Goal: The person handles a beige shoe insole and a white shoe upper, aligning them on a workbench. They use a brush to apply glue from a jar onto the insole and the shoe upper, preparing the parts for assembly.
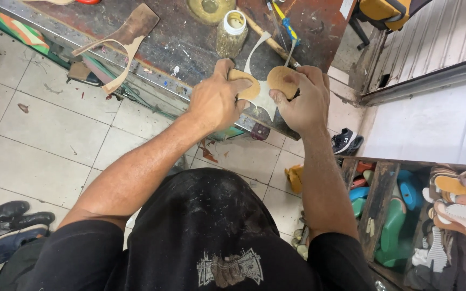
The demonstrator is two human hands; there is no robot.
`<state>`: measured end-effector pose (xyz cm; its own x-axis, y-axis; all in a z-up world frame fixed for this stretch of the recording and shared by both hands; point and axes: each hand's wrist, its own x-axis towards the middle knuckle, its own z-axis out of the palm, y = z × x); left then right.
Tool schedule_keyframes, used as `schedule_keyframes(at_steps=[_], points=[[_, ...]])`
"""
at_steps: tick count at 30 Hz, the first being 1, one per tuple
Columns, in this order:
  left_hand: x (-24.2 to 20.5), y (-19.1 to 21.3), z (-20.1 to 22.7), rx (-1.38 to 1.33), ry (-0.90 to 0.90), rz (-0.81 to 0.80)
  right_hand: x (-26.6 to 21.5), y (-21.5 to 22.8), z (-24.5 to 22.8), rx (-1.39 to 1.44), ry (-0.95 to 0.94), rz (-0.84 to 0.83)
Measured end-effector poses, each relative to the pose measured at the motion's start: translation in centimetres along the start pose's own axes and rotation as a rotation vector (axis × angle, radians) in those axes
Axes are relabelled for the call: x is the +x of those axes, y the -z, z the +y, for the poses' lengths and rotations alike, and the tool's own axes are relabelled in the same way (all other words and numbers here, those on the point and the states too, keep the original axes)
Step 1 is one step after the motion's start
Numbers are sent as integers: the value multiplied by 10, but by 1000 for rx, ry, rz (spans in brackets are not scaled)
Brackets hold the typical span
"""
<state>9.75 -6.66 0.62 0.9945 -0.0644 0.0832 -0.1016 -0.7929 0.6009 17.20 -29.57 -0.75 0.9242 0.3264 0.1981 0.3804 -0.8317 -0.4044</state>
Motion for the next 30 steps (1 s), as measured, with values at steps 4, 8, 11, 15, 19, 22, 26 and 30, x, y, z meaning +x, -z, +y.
schedule_keyframes(at_steps=[4,8,11,15,19,22,26,30], points=[[3,1,9,43,31,-19,4,-10,10,-1,99,110],[-9,20,26,56,41,-23,15,-7,5,6,119,155],[-20,18,24,20,-9,82,45,-10,6,-19,217,289],[-29,-2,9,35,25,124,103,-18,-8,-27,318,191],[-36,-12,-6,12,38,276,139,-22,-18,-136,203,-21],[-26,-8,-18,10,27,362,137,-10,-17,-43,149,-45],[16,18,-28,11,22,394,111,43,-31,66,-92,-274],[53,26,-30,-33,109,263,98,46,-39,-87,-154,-304]])
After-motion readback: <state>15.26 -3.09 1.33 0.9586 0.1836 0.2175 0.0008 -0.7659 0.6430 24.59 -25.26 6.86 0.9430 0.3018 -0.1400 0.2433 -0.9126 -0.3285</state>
